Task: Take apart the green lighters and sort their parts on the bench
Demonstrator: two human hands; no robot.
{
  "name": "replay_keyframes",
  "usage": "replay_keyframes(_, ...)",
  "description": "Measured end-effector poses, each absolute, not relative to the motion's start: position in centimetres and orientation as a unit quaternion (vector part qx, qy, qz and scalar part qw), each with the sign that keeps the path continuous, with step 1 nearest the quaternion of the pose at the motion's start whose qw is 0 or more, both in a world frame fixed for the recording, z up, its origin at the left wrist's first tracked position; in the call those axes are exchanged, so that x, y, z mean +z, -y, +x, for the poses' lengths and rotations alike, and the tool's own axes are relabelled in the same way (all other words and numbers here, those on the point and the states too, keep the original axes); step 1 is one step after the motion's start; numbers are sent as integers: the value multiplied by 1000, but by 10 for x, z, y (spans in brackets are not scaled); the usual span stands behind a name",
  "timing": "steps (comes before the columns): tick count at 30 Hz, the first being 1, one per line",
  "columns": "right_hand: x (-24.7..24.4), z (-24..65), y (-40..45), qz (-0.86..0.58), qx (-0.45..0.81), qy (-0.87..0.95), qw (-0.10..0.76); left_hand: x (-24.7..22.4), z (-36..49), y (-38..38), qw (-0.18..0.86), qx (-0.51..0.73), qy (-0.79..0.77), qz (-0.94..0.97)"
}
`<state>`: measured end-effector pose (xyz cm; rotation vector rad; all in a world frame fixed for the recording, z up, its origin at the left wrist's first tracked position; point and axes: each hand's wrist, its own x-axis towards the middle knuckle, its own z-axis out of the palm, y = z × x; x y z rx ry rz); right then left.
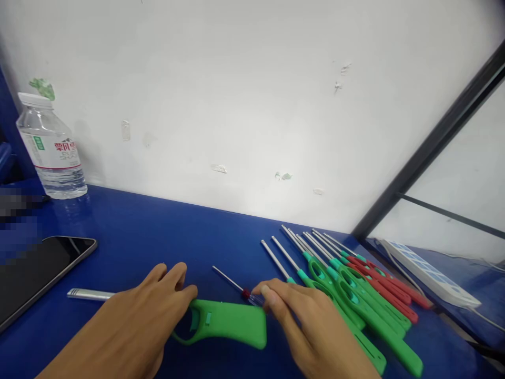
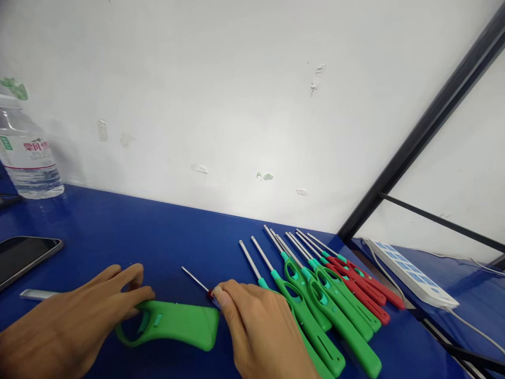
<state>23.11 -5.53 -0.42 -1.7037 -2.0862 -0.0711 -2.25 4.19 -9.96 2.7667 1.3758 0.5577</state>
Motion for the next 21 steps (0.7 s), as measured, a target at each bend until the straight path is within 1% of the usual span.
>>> replay_keyframes(3, -5, 232, 56, -623, -10, 750, 223, -98, -24, -44, -78, 180, -408, 892)
replay_keyframes(7, -10, 237, 52, -636, 39, 732, 241, -87, -22, -45, -112, 163, -428, 882)
replay_keyframes(9, -14, 239, 49, -642, 63, 728, 234, -77, -19, -45, -110, 139, -444, 878)
replay_keyframes(12, -20, 240, 46, -665, 77, 723, 170, -63, -13, -41, -88, 121, -462, 874)
replay_keyframes(15, -25, 241, 45, -691, 50, 712, 117, -55, -9, -37, -64, 136, -468, 871)
replay_keyframes(18, -26, 242, 45, -689, 37, 716, 107, -48, -5, -34, -42, 139, -461, 876)
replay_keyframes(21, -25, 243, 47, -683, 27, 720, 118, -36, -1, -32, -25, 109, -457, 883)
